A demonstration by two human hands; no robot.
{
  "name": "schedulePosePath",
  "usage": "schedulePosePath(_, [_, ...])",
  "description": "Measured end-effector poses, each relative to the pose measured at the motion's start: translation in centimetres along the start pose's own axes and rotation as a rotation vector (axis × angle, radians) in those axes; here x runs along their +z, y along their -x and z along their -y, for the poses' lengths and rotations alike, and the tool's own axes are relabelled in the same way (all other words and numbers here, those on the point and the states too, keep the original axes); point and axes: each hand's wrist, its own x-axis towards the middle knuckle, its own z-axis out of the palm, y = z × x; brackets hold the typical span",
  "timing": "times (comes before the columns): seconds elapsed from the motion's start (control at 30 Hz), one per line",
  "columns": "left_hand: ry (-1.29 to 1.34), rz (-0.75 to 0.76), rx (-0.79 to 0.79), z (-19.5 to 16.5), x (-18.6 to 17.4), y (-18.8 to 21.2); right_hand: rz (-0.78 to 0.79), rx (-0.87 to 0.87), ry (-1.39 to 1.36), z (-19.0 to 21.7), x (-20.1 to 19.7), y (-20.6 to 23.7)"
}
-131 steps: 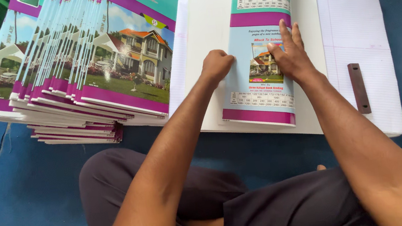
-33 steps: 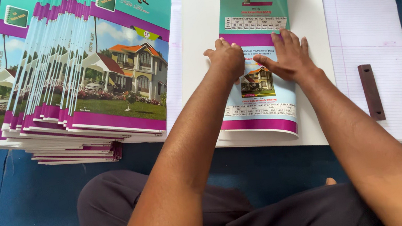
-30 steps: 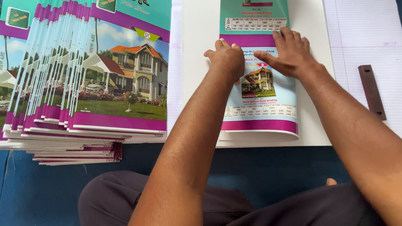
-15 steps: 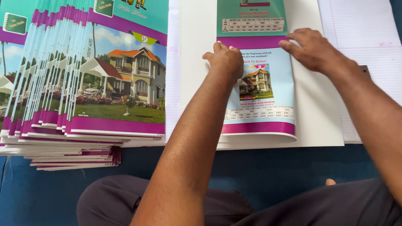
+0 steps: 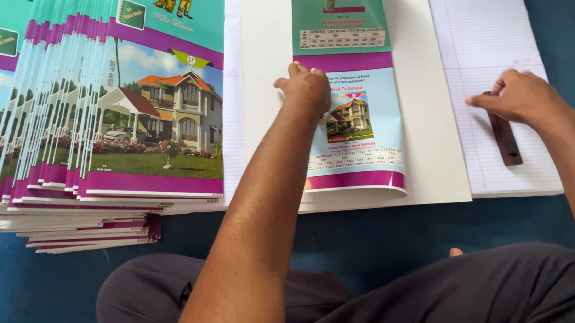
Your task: The person sits on the floor and repeatedly folds a printed cover sheet around a stack of blank pages, then uses a small rectangular tool to press and crease the spine. The person repeats this process for multiple book units.
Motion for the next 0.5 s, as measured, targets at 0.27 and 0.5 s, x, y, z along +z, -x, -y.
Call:
schedulePosePath(0.27, [0.018, 0.030, 0.001, 0.6, -0.4, -0.6, 0.278, 0.142, 0.038, -2.2, 1.2, -0.3])
schedulePosePath(0.5, [0.045, 0.017, 0.000, 0.6, -0.2, -1.2, 0.240, 0.099, -0.020, 0.7, -0.1, 1.3])
